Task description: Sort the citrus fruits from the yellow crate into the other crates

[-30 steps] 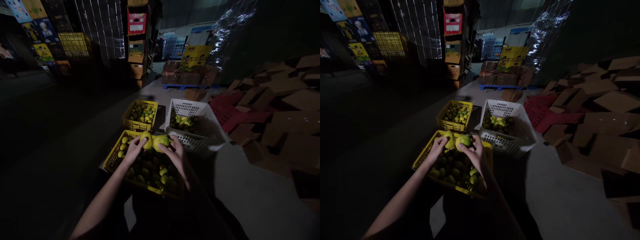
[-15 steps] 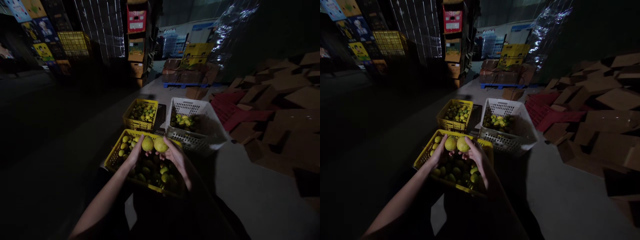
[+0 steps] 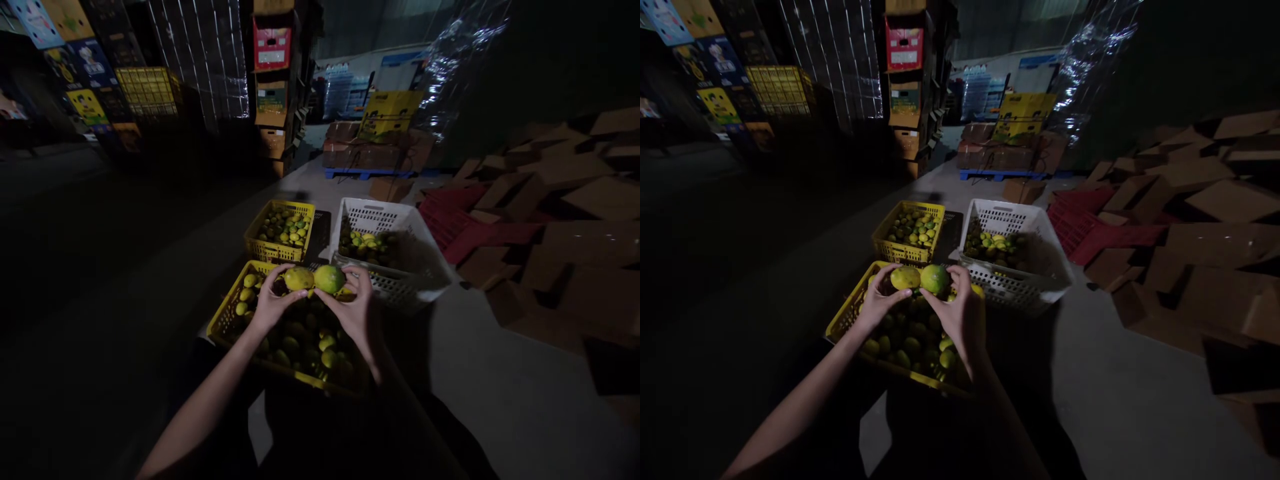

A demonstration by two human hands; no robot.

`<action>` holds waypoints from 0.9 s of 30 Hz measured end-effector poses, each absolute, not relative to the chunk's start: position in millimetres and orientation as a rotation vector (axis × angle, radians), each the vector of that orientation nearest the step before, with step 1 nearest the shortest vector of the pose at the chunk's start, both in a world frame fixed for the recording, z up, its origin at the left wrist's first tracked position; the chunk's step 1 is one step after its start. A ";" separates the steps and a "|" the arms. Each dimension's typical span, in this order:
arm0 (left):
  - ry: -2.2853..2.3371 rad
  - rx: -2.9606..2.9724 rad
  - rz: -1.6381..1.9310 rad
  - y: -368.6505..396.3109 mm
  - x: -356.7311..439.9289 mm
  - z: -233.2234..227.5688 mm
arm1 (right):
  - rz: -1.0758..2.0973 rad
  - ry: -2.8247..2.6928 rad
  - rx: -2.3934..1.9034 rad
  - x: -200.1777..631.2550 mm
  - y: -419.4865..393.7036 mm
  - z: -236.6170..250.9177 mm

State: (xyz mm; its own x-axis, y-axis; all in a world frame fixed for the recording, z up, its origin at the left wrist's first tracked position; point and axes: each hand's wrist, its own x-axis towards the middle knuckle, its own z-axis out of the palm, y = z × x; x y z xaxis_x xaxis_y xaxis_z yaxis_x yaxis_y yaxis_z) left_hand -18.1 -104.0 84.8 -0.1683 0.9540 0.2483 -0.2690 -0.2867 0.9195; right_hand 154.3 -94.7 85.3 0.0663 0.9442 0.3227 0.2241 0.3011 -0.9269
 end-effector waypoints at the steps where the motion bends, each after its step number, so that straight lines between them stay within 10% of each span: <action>1: 0.933 1.109 1.623 -102.8 -19.3 84.1 | 0.742 -1.417 -1.139 154.4 -93.4 85.0; 27: 0.829 0.567 1.450 -101.6 -22.1 80.7 | 1.402 -0.908 -0.967 157.6 -88.9 99.0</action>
